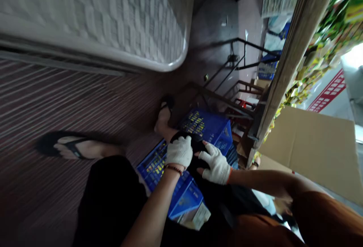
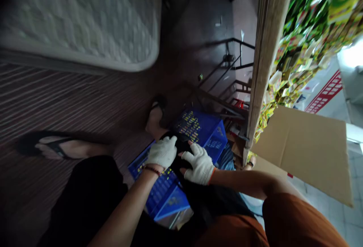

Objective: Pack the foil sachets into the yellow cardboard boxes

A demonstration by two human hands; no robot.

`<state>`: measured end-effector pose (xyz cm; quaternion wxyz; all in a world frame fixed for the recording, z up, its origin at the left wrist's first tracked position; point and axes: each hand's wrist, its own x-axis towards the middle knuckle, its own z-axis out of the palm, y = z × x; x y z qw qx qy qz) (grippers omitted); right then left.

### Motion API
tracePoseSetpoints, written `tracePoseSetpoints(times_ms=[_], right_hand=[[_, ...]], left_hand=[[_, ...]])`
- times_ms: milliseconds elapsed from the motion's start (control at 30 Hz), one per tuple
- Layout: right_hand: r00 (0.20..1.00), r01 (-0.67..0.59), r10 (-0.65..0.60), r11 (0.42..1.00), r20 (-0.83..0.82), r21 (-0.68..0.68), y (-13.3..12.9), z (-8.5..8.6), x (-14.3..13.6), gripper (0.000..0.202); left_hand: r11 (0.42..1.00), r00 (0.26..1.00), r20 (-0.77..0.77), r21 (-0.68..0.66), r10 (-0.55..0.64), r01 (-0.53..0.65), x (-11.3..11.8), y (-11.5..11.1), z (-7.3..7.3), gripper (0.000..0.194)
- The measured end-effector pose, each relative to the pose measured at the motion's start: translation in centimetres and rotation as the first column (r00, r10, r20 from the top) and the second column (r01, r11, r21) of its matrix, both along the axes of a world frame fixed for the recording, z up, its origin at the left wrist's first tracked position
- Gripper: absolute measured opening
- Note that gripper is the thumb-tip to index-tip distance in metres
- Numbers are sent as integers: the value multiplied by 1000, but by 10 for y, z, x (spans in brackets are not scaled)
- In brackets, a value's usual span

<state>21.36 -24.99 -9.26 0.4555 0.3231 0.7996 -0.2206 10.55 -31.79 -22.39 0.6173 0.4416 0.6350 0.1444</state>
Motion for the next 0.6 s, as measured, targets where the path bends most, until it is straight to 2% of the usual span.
tracePoseSetpoints(times_ms=[133, 367, 600], right_hand=[[1000, -3, 3, 1000, -6, -1, 12, -4, 2, 63], [998, 45, -44, 998, 33, -32, 26, -3, -6, 64], [999, 51, -51, 998, 9, -47, 45, -10, 4, 65]], left_hand=[[997, 996, -38, 9, 75, -75, 2, 4, -1, 34], [990, 989, -54, -13, 140, -141, -2, 4, 0, 39], [972, 982, -5, -146, 187, -185, -2, 10, -5, 44]])
